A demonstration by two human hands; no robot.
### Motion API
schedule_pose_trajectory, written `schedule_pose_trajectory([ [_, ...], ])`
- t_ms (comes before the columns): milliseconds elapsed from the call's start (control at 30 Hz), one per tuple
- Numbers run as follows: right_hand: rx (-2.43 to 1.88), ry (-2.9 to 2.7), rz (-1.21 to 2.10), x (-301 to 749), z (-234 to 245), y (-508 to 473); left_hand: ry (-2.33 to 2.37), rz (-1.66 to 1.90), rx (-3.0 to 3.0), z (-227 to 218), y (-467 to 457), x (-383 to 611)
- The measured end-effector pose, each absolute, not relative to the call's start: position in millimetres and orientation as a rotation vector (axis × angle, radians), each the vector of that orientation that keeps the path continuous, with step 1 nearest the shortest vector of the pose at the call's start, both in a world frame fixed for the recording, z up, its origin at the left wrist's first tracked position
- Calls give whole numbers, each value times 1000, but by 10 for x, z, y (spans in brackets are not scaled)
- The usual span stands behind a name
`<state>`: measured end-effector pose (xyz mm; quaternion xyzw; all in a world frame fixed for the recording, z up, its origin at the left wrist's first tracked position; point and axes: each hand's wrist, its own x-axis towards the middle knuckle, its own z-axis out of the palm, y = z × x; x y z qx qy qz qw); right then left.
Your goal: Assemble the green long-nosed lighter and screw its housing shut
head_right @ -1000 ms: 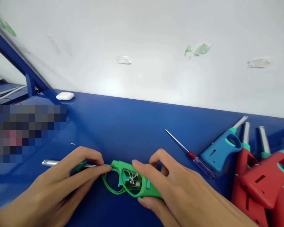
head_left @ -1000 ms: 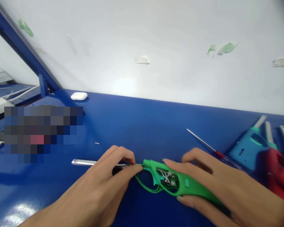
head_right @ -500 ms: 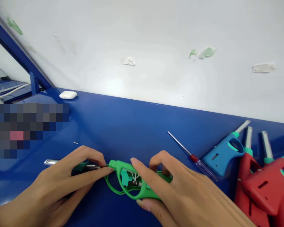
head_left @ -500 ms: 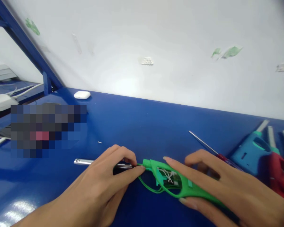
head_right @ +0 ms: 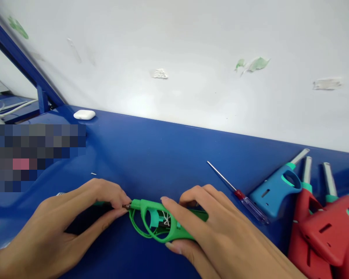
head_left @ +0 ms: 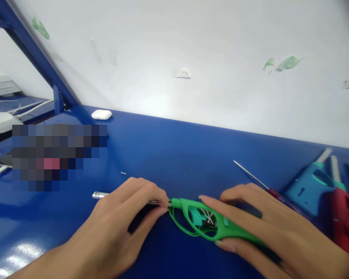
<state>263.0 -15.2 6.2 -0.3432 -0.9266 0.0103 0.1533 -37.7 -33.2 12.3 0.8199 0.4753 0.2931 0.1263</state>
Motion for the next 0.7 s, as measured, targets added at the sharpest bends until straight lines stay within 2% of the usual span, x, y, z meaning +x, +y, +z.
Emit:
schedule_pose_trajectory([
  [167, -991, -2602, 161, 2498, 118, -97, 1445, 849, 2320, 130, -326, -376],
  [700, -974, -2703, 95, 2582, 62, -115, 1420, 856, 2372, 150, -301, -398],
])
